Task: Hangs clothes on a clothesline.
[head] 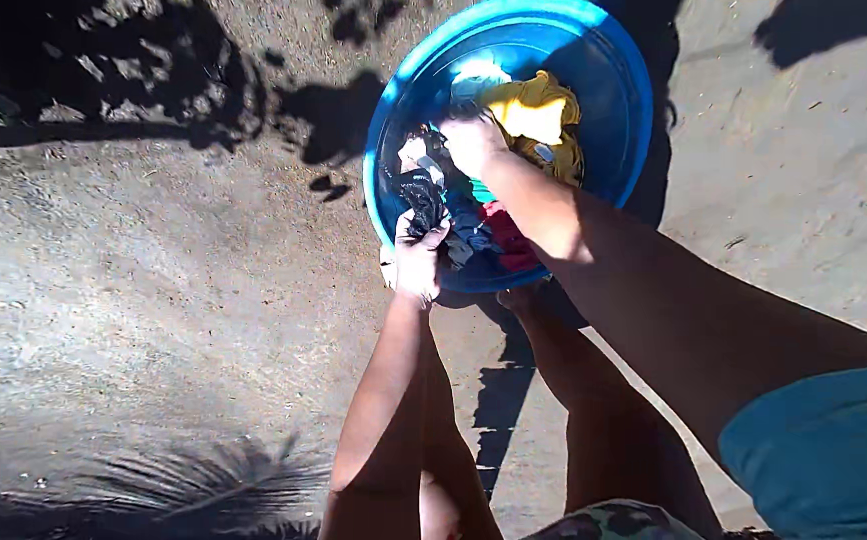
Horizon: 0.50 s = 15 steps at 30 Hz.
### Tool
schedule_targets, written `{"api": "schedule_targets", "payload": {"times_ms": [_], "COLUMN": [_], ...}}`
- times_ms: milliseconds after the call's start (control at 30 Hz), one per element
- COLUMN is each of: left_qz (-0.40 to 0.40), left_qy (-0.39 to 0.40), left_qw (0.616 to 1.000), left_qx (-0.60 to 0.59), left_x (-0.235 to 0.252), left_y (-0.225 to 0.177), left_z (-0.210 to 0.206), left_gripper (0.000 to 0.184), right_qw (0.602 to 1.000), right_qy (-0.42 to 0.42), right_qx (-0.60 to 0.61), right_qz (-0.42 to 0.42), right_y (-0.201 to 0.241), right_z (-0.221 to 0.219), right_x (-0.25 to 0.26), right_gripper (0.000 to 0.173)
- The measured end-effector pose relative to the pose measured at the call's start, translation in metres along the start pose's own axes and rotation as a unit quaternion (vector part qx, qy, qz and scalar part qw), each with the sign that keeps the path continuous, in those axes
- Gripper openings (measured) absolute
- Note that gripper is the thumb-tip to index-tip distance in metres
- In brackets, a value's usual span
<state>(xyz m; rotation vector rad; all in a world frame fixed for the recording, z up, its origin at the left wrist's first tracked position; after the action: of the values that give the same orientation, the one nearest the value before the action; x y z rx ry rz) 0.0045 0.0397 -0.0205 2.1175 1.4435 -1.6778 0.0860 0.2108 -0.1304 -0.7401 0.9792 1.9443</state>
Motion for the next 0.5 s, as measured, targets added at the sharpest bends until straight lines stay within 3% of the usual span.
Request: {"api": "schedule_targets", "payload": {"times_ms": [33, 100, 200, 267, 367, 500], "left_qz": [-0.011, -0.036, -0.084, -0.096, -0.104, -0.131], "left_qy": [0.013, 0.034, 0.039, 0.044, 0.064, 0.086], "left_qw": [1.000, 0.998, 0.988, 0.978, 0.974, 0.938], "left_qx": [0.010, 0.037, 0.127, 0.179, 0.189, 0.309], "left_x": [-0.005, -0.013, -0.024, -0.033, -0.048, -0.078], "left_y": [-0.002, -0.009, -0.024, -0.035, -0.057, -0.094], "left_z": [0.002, 0.006, 0.005, -0.004, -0.032, -0.084], "left_gripper": [0.034, 0.020, 0.004, 0.022, 0.070, 0.087], "right_qw": [0.999, 0.996, 0.992, 0.969, 0.931, 0.934], "right_qy": [0.020, 0.054, 0.014, -0.089, -0.194, -0.153], "right_qx": [-0.033, -0.048, 0.101, 0.228, 0.300, 0.312], "right_qz": [-0.018, -0.056, -0.074, -0.021, 0.074, 0.085], "right_y": [0.001, 0.004, 0.003, -0.002, -0.007, 0.006], "right_z": [-0.005, -0.015, -0.007, 0.010, 0.043, 0.100], "right_x": [0.010, 0.020, -0.012, -0.063, -0.154, -0.255], "right_gripper": [0.046, 0.034, 0.024, 0.023, 0.021, 0.023]}}
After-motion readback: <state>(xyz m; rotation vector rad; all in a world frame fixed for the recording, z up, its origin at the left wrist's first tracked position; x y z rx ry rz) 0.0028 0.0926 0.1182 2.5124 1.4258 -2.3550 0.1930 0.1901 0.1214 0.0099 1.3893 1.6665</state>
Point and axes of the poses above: each hand's wrist, its own x-axis towards the middle knuckle, its own z-axis out of the back of the hand, y = z × x, the point moved 6 cm from there along x, towards the middle knuckle, and after that the axes turned 15 degrees about y, right-handed, at the moved point
